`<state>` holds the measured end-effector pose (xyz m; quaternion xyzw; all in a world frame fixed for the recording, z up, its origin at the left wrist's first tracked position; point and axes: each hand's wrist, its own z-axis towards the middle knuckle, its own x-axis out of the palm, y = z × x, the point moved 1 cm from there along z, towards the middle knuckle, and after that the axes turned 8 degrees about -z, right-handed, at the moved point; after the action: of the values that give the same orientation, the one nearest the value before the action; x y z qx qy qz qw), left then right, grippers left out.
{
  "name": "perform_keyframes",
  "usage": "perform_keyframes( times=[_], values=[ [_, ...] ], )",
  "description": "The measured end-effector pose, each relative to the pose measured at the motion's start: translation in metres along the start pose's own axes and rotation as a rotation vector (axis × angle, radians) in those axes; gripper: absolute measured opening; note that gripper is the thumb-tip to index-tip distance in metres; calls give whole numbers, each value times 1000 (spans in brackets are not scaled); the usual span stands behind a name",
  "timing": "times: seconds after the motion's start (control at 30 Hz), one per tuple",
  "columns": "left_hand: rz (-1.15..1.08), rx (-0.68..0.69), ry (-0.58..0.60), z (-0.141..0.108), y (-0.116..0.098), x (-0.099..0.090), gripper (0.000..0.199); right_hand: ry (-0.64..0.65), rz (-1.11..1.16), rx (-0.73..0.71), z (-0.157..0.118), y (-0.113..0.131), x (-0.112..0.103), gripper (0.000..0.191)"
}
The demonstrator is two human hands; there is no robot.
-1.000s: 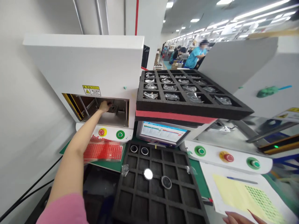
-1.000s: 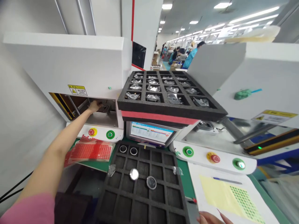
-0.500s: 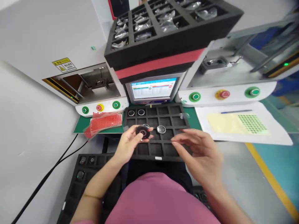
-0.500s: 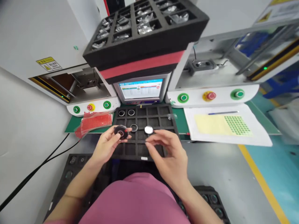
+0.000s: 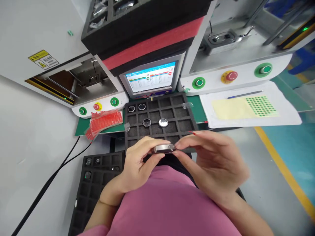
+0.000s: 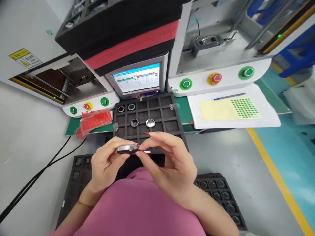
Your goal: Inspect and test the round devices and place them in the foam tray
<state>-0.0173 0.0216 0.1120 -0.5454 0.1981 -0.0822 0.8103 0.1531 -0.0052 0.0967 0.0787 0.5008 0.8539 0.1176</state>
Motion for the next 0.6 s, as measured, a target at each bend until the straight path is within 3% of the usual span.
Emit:
perform_keyframes(
  times=[0.23,0.47,0.6],
  values=[
    [116,8,47,2,-14,-5,22,8,-59,17,-3,3,-2,57],
    [40,-28,90,-4,-22,-9,17,186,135,94,3,9,-7,43],
    [-5,-8,95,-8,-25,-11,17,156,177,72,0,15,-5,41]
  ],
)
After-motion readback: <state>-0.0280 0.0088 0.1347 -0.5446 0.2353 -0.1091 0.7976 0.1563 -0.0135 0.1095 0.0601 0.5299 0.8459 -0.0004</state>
